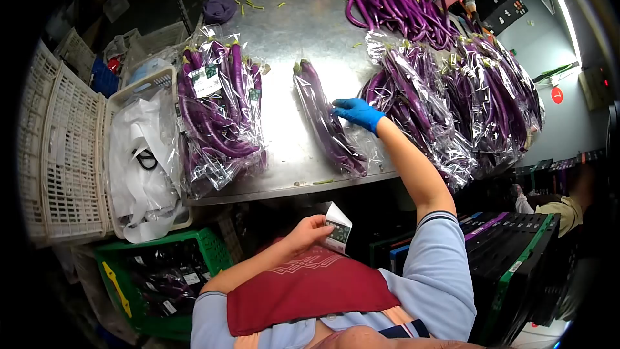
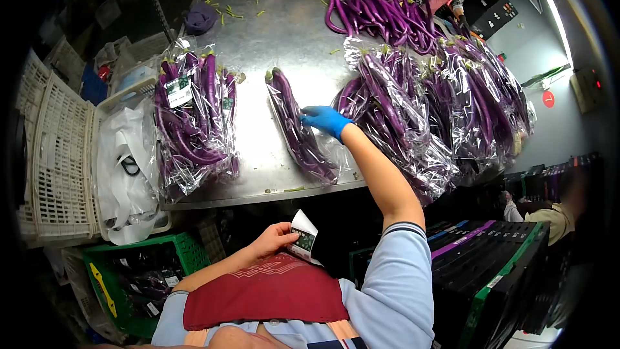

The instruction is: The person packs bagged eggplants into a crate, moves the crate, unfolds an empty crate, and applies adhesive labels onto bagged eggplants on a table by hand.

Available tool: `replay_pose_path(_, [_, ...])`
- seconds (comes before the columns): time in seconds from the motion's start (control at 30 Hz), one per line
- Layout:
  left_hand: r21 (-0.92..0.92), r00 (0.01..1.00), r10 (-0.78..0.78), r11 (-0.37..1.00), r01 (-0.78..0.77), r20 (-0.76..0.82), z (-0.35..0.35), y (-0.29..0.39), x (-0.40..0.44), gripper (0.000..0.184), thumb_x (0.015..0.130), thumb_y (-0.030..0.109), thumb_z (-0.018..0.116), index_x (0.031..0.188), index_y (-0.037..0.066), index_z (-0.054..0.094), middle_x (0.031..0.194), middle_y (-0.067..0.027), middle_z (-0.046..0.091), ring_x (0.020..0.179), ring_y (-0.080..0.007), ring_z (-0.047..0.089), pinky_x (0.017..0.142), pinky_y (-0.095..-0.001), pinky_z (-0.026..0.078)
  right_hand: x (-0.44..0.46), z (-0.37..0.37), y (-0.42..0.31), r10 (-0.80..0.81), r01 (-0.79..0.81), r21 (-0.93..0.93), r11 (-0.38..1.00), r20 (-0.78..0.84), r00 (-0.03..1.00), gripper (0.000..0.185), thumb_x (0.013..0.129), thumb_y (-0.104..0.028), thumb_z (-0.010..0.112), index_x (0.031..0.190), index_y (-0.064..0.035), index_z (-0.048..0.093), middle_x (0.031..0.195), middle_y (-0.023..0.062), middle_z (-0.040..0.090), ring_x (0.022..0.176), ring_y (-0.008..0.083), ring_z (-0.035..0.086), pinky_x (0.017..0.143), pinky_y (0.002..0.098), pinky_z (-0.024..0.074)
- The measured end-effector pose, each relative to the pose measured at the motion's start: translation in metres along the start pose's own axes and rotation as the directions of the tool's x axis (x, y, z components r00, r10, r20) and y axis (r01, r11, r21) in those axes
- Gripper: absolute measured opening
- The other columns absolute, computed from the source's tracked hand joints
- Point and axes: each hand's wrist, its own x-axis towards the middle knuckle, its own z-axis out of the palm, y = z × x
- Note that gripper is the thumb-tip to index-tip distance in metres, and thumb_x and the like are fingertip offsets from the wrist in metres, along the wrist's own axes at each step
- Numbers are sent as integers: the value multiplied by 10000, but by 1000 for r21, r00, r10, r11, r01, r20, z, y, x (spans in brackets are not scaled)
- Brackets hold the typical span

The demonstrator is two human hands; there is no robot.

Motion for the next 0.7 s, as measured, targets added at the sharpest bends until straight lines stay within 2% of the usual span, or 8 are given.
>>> replay_pose_path(0.07, [86, 999, 51, 995, -50, -11, 1, 4, -2, 229, 822, 130, 552, 1017, 17, 519, 866, -30, 580, 754, -96, 555, 666, -235, 461, -19, -8, 10, 82, -32, 386, 922, -115, 990, 298, 800, -292, 561, 781, 4, 594, 669, 29, 573, 573, 111, 505, 544, 241, 413])
replay_pose_path(0.13, [217, 993, 115, 970, -109, -14, -1, 10, 2, 210, 815, 143, 547, 992, 29, 541, 864, -55, 584, 767, -147, 563, 689, -261, 455, -58, -15, 4, 126, -107, 66, 992, -480, 868, 337, 802, -311, 539, 713, 10, 587, 561, 69, 536, 511, 125, 502, 513, 260, 416])
replay_pose_path(0.17, [629, 951, 299, 724, -282, 83, -6, 20, 10, 196, 802, 151, 548, 958, 33, 557, 880, -74, 578, 807, -191, 553, 727, -286, 438, -70, -17, 22, 30, -155, -167, 974, -582, 813, 397, 808, -360, 516, 702, 16, 585, 550, 97, 524, 489, 133, 501, 509, 290, 419])
replay_pose_path(0.2, [876, 876, 412, 288, -387, 251, -11, 32, 20, 184, 789, 160, 548, 924, 38, 573, 897, -92, 573, 846, -236, 542, 766, -311, 422, -73, -16, 52, 119, -265, -164, 950, -596, 794, 450, 812, -413, 495, 727, 19, 589, 573, 90, 541, 484, 157, 501, 511, 307, 419])
replay_pose_path(0.27, [894, 796, 508, 105, -435, 328, -11, 50, 39, 187, 755, 196, 553, 834, 28, 579, 1121, -173, 468, 1017, -324, 430, 886, -383, 326, -68, -5, 102, 532, -456, 282, 844, -334, 778, 422, 799, -409, 528, 773, 7, 596, 612, 54, 557, 520, 141, 504, 526, 304, 411])
replay_pose_path(0.33, [933, 785, 524, -59, -354, 331, -19, 58, 68, 196, 742, 227, 574, 788, 36, 573, 1340, -260, 172, 1191, -412, 256, 979, -411, 238, -54, 12, 145, 358, -216, 510, 832, -198, 913, 353, 779, -360, 578, 813, -9, 593, 665, 14, 558, 560, 108, 492, 533, 263, 394])
replay_pose_path(0.57, [970, 941, 235, -69, -234, 243, -44, 55, 119, 227, 744, 272, 586, 842, 67, 601, 1343, -270, 130, 1175, -348, 336, 953, -434, 279, -95, 28, 46, 47, 270, 564, 781, -484, 874, 110, 778, -69, 579, 877, -22, 589, 764, -8, 584, 661, 55, 504, 596, 190, 407])
replay_pose_path(0.7, [917, 938, 171, 221, -334, 300, -29, 41, 83, 250, 773, 237, 573, 906, 25, 582, 1253, -241, 335, 1121, -343, 392, 923, -359, 325, -93, 36, 43, -132, 368, 381, 848, -521, 843, 184, 780, -95, 578, 951, -32, 561, 903, 42, 582, 766, 108, 541, 694, 235, 439])
